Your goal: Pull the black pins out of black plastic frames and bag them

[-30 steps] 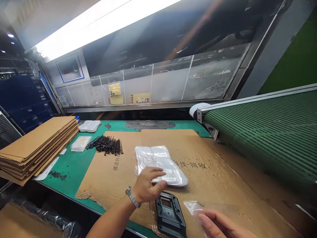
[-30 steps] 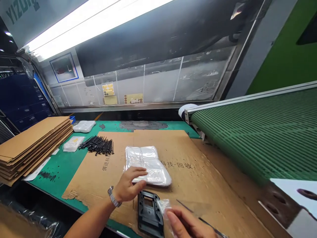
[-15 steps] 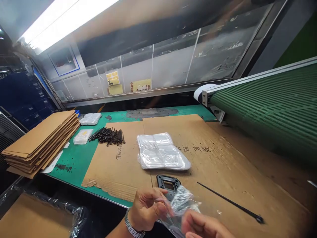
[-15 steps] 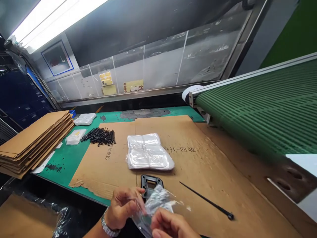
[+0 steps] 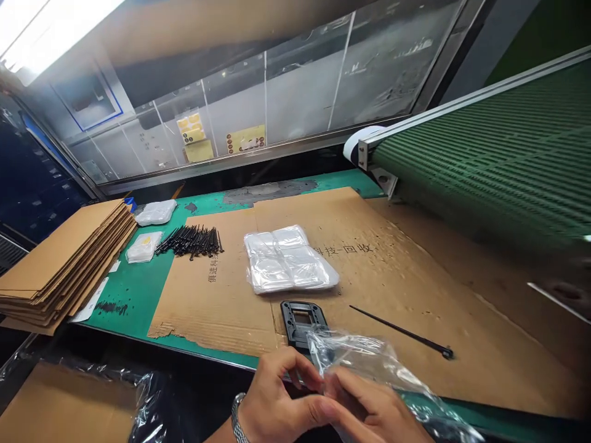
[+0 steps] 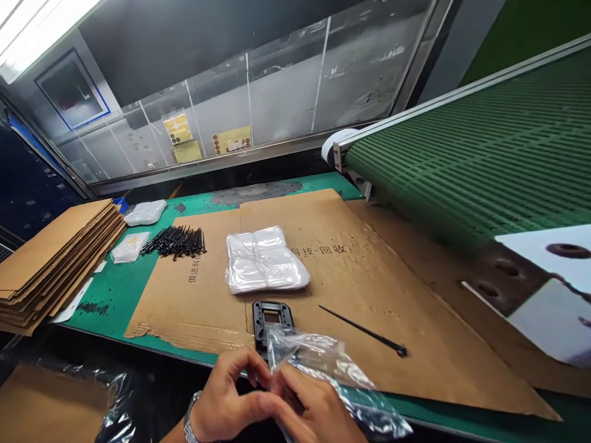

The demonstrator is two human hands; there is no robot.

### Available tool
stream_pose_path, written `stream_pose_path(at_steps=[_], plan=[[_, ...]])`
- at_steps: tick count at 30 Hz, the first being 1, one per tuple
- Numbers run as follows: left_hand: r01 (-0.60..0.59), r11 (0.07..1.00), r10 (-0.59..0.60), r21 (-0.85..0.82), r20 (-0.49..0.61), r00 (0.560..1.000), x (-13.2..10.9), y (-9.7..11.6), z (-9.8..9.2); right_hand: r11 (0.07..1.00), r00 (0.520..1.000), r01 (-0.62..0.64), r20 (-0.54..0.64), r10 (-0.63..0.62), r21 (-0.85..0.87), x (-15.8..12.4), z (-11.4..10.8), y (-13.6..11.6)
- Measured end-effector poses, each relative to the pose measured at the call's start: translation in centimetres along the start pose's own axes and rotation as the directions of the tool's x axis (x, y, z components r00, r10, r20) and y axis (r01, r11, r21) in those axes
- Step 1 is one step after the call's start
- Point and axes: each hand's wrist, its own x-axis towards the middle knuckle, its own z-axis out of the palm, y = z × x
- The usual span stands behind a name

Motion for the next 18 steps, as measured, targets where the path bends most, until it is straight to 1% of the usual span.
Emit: stream_pose_path(at_steps=[1, 2, 3, 4, 5, 6, 7, 8, 9, 10, 11, 12, 13, 14, 15, 16, 17, 18], plan=[[0.053, 0.995, -0.048, -0.088, 0.063, 0.997, -0.1, -0.2, 0.3, 0.999, 1.0, 0.024, -0.007, -0.024, -0.028, 0.0, 0.4, 0.1], [0.108, 0.978, -0.094, -0.181, 0.087, 0.992, -0.2, -0.5, 0.7, 0.998, 0.999, 0.035, -0.003, -0.035, -0.053, 0.0, 0.7, 0.3], [0.152, 0.947, -0.137, -0.282, 0.072, 0.988, -0.1, -0.7, 1.0, 0.997, 0.999, 0.035, 0.012, -0.034, -0.068, 0.0, 0.9, 0.4], [0.178, 0.903, -0.18, -0.391, 0.033, 0.983, 0.0, -1.0, 1.2, 0.997, 0.999, 0.026, 0.03, -0.024, -0.069, 0.0, 1.0, 0.6], [0.197, 0.839, -0.232, -0.507, -0.005, 0.973, 0.1, -1.2, 1.3, 0.999, 1.0, 0.007, 0.031, -0.006, -0.053, 0.0, 1.0, 0.8], [0.212, 0.757, -0.297, -0.618, -0.037, 0.954, 0.3, -1.4, 1.4, 1.0, 1.0, -0.017, 0.004, 0.017, -0.017, 0.0, 1.0, 1.0], [0.212, 0.67, -0.365, -0.711, -0.066, 0.929, 0.4, -1.5, 1.3, 0.998, 0.998, -0.047, -0.044, 0.048, 0.028, 0.1, 0.8, 1.2], [0.198, 0.591, -0.423, -0.782, -0.091, 0.902, 0.5, -1.5, 1.2, 0.994, 0.989, -0.077, -0.119, 0.086, 0.081, 0.2, 0.6, 1.4], [0.18, 0.528, -0.459, -0.83, -0.1, 0.883, 0.5, -1.6, 1.1, 0.984, 0.969, -0.101, -0.211, 0.131, 0.147, 0.3, 0.4, 1.5], [0.163, 0.503, -0.46, -0.849, -0.104, 0.882, 0.4, -1.6, 1.0, 0.966, 0.936, -0.116, -0.3, 0.184, 0.229, 0.5, 0.3, 1.7], [0.142, 0.53, -0.425, -0.836, -0.117, 0.898, 0.2, -1.7, 0.9, 0.939, 0.899, -0.116, -0.367, 0.237, 0.323, 0.7, 0.2, 1.8], [0.113, 0.602, -0.366, -0.79, -0.148, 0.919, 0.1, -1.8, 0.9, 0.9, 0.867, -0.108, -0.403, 0.293, 0.422, 0.9, 0.2, 1.9], [0.085, 0.697, -0.303, -0.712, -0.185, 0.935, -0.1, -2.0, 0.9, 0.847, 0.841, -0.103, -0.409, 0.353, 0.521, 1.1, 0.2, 2.0], [0.067, 0.788, -0.252, -0.612, -0.221, 0.942, -0.2, -2.3, 0.9, 0.788, 0.828, -0.107, -0.385, 0.408, 0.606, 1.2, 0.4, 2.0], [0.067, 0.857, -0.225, -0.511, -0.254, 0.941, -0.2, -2.7, 0.9, 0.737, 0.832, -0.125, -0.334, 0.442, 0.664, 1.3, 0.6, 2.1], [0.088, 0.894, -0.233, -0.439, -0.288, 0.929, -0.2, -3.0, 0.9, 0.714, 0.845, -0.139, -0.294, 0.446, 0.686, 1.3, 0.8, 2.1], [0.123, 0.908, -0.264, -0.401, -0.322, 0.909, 0.0, -3.4, 0.8, 0.731, 0.865, -0.145, -0.273, 0.421, 0.667, 1.3, 1.1, 2.1], [0.15, 0.916, -0.293, -0.373, -0.364, 0.884, 0.1, -3.7, 0.7, 0.786, 0.892, -0.139, -0.268, 0.364, 0.602, 1.2, 1.4, 2.0]])
